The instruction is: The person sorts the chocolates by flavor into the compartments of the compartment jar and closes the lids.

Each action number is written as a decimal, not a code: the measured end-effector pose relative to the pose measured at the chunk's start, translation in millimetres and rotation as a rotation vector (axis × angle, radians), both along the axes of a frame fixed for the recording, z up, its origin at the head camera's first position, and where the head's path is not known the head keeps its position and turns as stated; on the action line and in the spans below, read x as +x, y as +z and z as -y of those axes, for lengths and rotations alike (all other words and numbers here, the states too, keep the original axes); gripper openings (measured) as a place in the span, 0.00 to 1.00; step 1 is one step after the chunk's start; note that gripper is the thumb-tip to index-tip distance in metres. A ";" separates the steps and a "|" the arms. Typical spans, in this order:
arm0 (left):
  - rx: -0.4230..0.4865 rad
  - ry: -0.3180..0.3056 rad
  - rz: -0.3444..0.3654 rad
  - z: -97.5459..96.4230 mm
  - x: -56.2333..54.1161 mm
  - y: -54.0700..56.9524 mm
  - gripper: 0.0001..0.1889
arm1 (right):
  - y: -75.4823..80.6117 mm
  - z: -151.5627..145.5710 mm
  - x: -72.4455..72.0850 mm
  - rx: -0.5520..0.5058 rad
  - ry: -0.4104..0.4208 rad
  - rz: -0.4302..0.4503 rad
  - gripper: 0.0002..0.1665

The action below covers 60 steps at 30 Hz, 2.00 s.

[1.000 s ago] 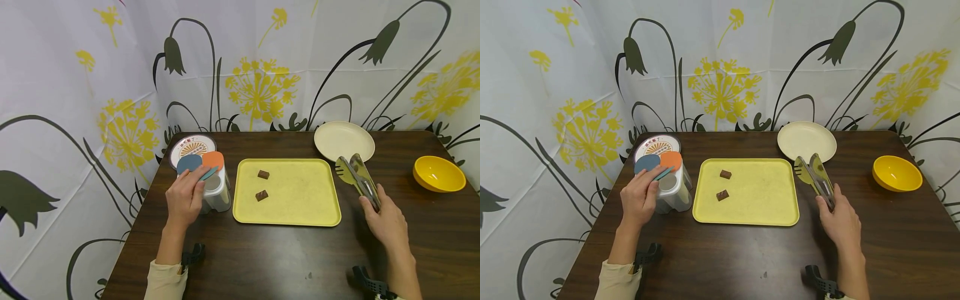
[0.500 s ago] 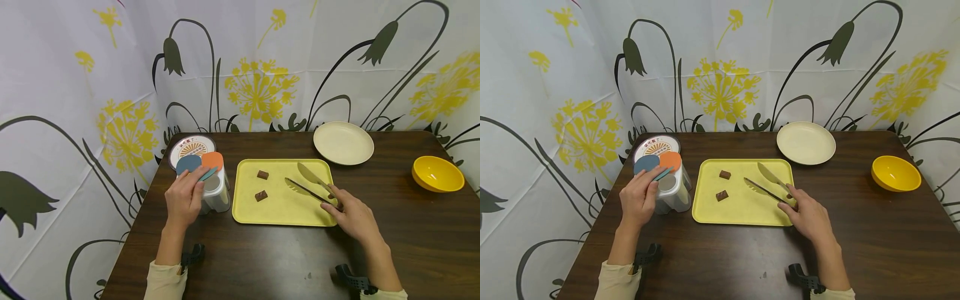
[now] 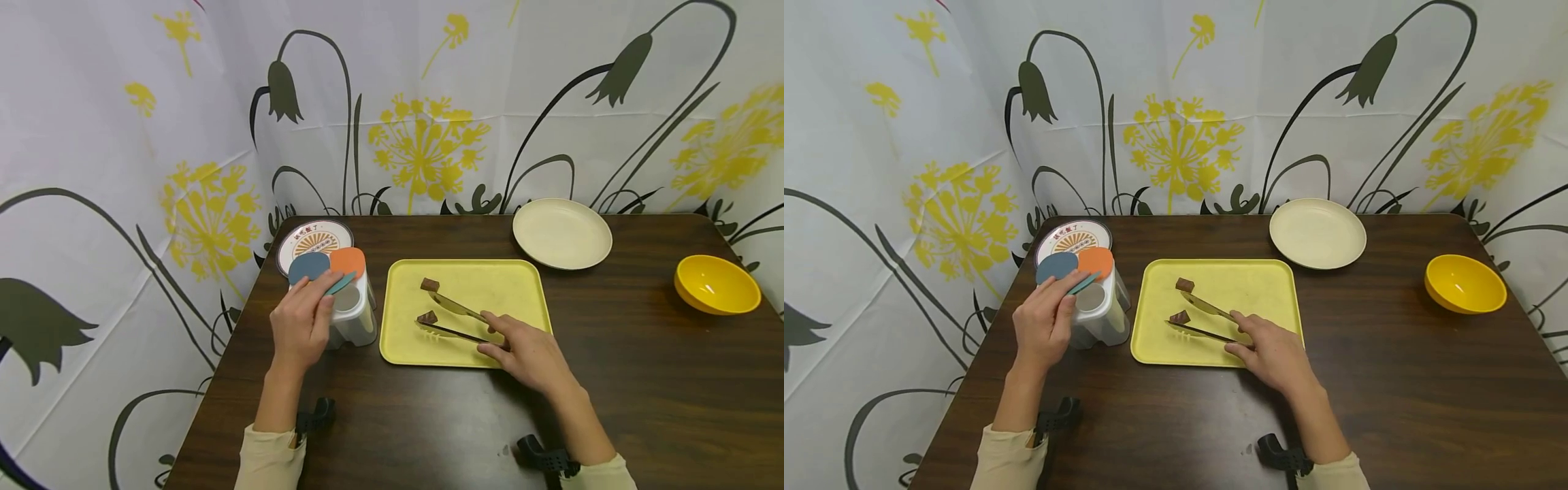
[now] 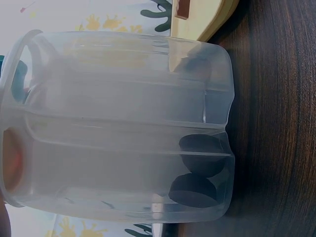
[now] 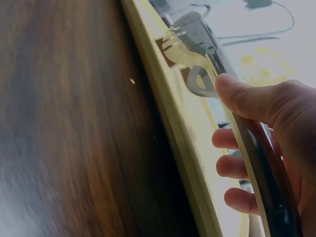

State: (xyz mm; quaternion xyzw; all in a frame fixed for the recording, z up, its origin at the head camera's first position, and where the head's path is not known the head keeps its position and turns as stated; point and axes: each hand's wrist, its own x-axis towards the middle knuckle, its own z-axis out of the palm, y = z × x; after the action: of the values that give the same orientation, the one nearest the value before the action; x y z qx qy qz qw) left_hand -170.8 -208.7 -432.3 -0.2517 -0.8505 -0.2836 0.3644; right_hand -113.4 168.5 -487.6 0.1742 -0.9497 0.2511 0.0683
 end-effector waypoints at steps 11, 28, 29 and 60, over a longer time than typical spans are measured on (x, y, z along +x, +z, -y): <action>0.001 0.003 0.005 0.9 0.6 -0.5 0.23 | -2.4 19.9 -5.4 0.032 -0.012 -0.066 0.31; 0.004 0.004 0.012 0.3 0.9 -0.5 0.22 | -0.3 22.6 -8.6 -0.004 -0.046 -0.060 0.26; 0.004 0.005 0.011 0.3 1.1 -0.6 0.22 | -0.5 22.3 -8.6 -0.005 -0.047 -0.063 0.26; 0.025 0.026 0.025 -0.1 0.7 0.1 0.20 | 54.6 35.5 -10.4 -0.132 0.043 -0.259 0.27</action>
State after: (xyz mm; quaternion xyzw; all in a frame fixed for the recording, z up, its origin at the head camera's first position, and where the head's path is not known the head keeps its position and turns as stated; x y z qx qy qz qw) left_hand -170.1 -208.6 -432.2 -0.2324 -0.8546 -0.2924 0.3607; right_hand -123.8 133.0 -433.0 0.2206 -0.9104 0.2901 0.1960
